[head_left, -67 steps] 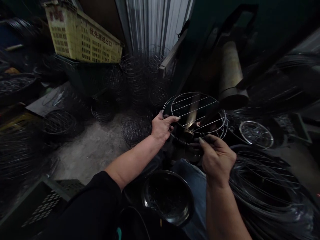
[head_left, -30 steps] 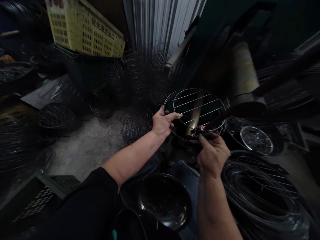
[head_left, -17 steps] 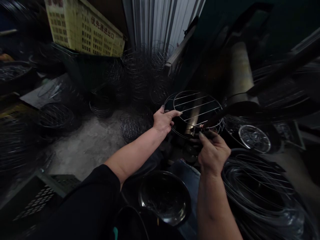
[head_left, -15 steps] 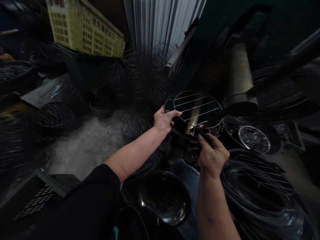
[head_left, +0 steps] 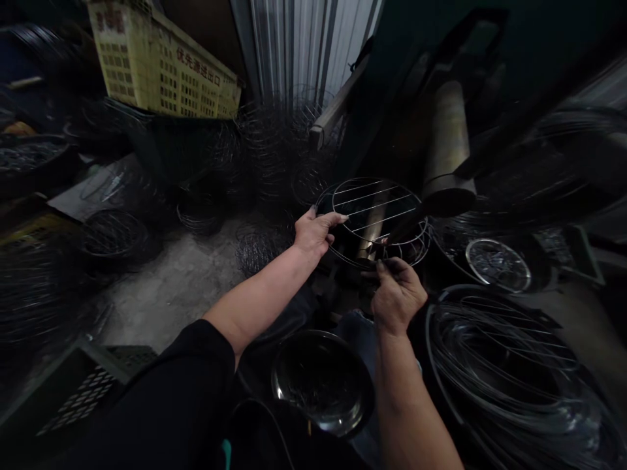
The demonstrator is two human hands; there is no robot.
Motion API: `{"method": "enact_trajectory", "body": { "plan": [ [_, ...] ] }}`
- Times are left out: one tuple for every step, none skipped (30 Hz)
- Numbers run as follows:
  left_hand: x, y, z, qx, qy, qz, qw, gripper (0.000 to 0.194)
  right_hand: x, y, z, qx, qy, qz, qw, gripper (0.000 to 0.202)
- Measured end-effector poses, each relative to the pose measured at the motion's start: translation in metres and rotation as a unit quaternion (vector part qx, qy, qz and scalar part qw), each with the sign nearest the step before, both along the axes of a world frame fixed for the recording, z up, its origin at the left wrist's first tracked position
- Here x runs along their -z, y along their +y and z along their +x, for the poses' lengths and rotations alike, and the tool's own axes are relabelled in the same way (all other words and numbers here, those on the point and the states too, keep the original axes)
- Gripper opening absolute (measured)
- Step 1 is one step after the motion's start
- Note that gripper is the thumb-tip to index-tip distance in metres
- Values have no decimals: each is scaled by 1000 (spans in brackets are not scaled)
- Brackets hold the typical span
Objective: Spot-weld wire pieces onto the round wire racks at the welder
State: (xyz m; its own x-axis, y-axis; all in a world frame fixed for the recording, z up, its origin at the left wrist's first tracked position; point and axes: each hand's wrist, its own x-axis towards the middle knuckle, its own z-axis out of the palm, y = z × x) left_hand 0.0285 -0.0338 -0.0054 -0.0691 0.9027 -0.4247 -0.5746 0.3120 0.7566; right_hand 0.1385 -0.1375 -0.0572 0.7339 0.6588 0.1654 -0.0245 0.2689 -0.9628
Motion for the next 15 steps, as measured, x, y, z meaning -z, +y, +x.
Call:
{"method": "enact_trajectory", "body": {
  "plan": [
    [1,0,0,-2,1,1,1000,94,0,0,0,1,3,0,1000,23],
    [1,0,0,-5,0,1,1000,93,1,0,1,2,6,-1,1000,24],
    [2,0,0,-7,-2,-1,1000,90,1,0,1,5,10,-3,1000,24],
    [2,0,0,-7,-5,-1,1000,86,2,0,1,5,13,-5,1000,25],
    [3,0,0,-5,-8,0,1000,80,2,0,2,4,15,-6,1000,26],
    [3,-1,-1,-3,-11,4,1000,74,2,0,2,2,17,-6,1000,26],
    [3,-1,-1,0,-13,9,1000,67,2,0,1,-2,18,-4,1000,25],
    [3,-2,-2,5,-15,16,1000,62,2,0,1,-8,18,-4,1000,23],
    [3,-3,-2,9,-16,21,1000,57,1,0,0,-15,19,-4,1000,23],
    [2,-4,-3,11,-15,23,1000,54,1,0,-1,-22,24,-6,999,23],
    [2,-5,-4,13,-12,23,1000,53,0,0,-1,-26,31,-9,999,24],
    [2,-6,-5,15,-5,21,1000,52,0,0,-1,-26,40,-10,999,27],
    [1,-6,-7,21,5,20,1000,52,0,0,-1,-20,49,-10,999,30],
    [1,-6,-10,30,18,18,999,53,0,-1,-1,-10,58,-8,998,33],
    [1,-4,-13,41,33,16,998,53,0,-3,0,3,67,-5,998,35]
  ]
}}
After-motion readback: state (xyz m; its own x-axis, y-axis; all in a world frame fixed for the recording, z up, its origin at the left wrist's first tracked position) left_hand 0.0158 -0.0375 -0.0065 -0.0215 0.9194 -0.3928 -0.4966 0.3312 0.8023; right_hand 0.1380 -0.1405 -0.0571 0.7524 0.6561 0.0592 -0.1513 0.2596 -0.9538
